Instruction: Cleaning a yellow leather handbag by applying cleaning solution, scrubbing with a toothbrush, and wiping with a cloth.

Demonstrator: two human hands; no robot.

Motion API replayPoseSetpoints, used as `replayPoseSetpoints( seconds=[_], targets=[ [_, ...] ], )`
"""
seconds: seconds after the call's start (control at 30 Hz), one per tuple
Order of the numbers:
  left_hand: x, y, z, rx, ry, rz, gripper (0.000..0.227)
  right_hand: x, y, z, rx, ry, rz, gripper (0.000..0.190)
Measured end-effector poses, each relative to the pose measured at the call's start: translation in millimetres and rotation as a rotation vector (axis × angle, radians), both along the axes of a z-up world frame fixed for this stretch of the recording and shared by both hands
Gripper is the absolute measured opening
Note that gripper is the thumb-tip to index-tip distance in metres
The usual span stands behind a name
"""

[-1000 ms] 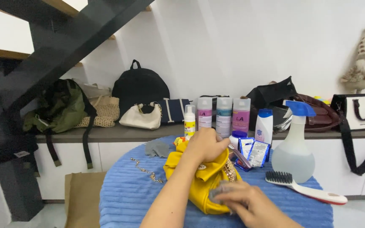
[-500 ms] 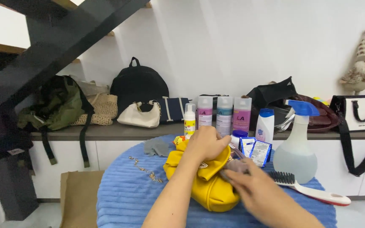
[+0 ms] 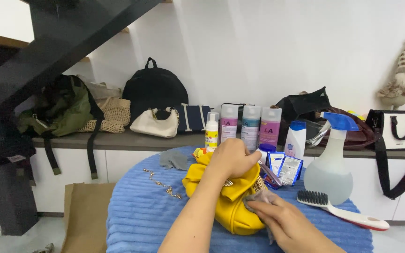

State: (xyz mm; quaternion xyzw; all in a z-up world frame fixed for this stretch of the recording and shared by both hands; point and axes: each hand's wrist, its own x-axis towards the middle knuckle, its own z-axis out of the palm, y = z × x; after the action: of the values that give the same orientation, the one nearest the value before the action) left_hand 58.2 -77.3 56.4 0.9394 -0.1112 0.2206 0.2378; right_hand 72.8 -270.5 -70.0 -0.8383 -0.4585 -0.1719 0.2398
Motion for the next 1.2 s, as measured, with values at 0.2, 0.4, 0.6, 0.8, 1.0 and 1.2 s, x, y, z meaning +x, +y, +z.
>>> replayPoseSetpoints(
  seconds=[0.2, 0.4, 0.6, 0.8, 1.0, 1.2],
  targets=[
    [3, -1, -1, -0.008, 0.010, -0.003, 0.054, -27, 8, 18, 0.144, 0.453, -0.265, 0.049],
    [7, 1, -2, -0.010, -0.018, -0.006, 0.054, -27, 10, 15, 0.116, 0.320, -0.204, 0.049],
    [6, 1, -2, -0.028, -0.018, -0.018, 0.056, -47, 19, 23, 0.103, 0.453, -0.395, 0.058],
    [6, 1, -3, 0.016, -0.073, 0.020, 0.057, -40, 14, 12, -0.006, 0.137, -0.268, 0.066],
    [3, 2, -2, -0.031, 0.012, 0.006, 0.053, -46, 13, 12, -0.058, 0.224, -0.345, 0.064],
    [0, 2, -2, -0.035, -0.016, -0.005, 0.053, -57, 16, 23, -0.093, 0.250, -0.321, 0.059]
  ],
)
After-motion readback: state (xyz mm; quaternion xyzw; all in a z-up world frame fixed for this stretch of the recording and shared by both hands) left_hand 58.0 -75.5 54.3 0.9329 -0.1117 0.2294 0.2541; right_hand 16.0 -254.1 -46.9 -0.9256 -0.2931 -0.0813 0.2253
